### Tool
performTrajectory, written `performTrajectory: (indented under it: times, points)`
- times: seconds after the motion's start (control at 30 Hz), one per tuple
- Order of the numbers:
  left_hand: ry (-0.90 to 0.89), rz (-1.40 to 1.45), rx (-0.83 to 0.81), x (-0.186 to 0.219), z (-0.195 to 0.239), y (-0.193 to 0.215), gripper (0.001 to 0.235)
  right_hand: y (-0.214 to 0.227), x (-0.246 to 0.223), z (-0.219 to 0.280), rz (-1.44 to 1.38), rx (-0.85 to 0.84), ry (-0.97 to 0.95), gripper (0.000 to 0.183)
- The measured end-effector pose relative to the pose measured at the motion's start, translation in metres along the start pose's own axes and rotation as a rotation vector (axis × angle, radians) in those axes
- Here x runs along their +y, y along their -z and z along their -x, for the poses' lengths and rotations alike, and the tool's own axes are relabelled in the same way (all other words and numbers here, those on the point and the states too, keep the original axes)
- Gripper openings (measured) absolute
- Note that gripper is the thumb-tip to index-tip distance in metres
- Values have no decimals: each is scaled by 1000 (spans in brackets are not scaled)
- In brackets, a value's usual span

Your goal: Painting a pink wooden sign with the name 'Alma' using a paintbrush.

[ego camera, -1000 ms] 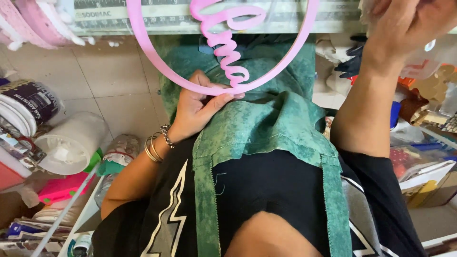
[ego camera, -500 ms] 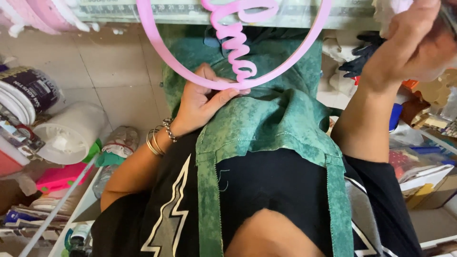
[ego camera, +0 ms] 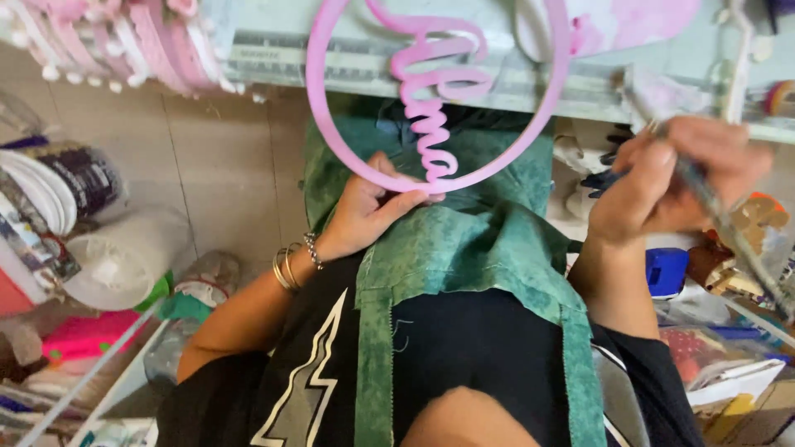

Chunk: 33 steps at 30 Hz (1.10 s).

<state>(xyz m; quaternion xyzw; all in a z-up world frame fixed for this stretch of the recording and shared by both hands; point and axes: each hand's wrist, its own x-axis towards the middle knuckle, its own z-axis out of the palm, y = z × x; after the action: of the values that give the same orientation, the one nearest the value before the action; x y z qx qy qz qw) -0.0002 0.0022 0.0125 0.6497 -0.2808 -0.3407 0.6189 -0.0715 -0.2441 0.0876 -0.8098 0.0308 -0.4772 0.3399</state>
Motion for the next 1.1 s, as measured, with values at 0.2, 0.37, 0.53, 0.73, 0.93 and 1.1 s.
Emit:
performTrajectory:
  times: [0.2, 0.37, 0.53, 0.73, 0.93, 1.1]
  points:
    - [-17, -23, 0, -6, -1, 1, 16, 6, -9, 68, -232, -261, -159, 18]
    - [-18, 9, -3, -3, 0, 3, 18, 6, -10, 81, -213, -348, -162, 23]
    - [-27, 15, -13, -4, -2, 5, 21, -1, -13, 79, -189, -487, -207, 17]
    - [-56, 40, -17, -5, -2, 5, 20, 1, -15, 71, -164, -609, -192, 14]
    - [-65, 71, -6, -6, -2, 4, 19, -2, -13, 69, -248, -429, -52, 14]
    - [-80, 50, -6, -5, -2, 5, 20, 7, -18, 66, -148, -601, -113, 17]
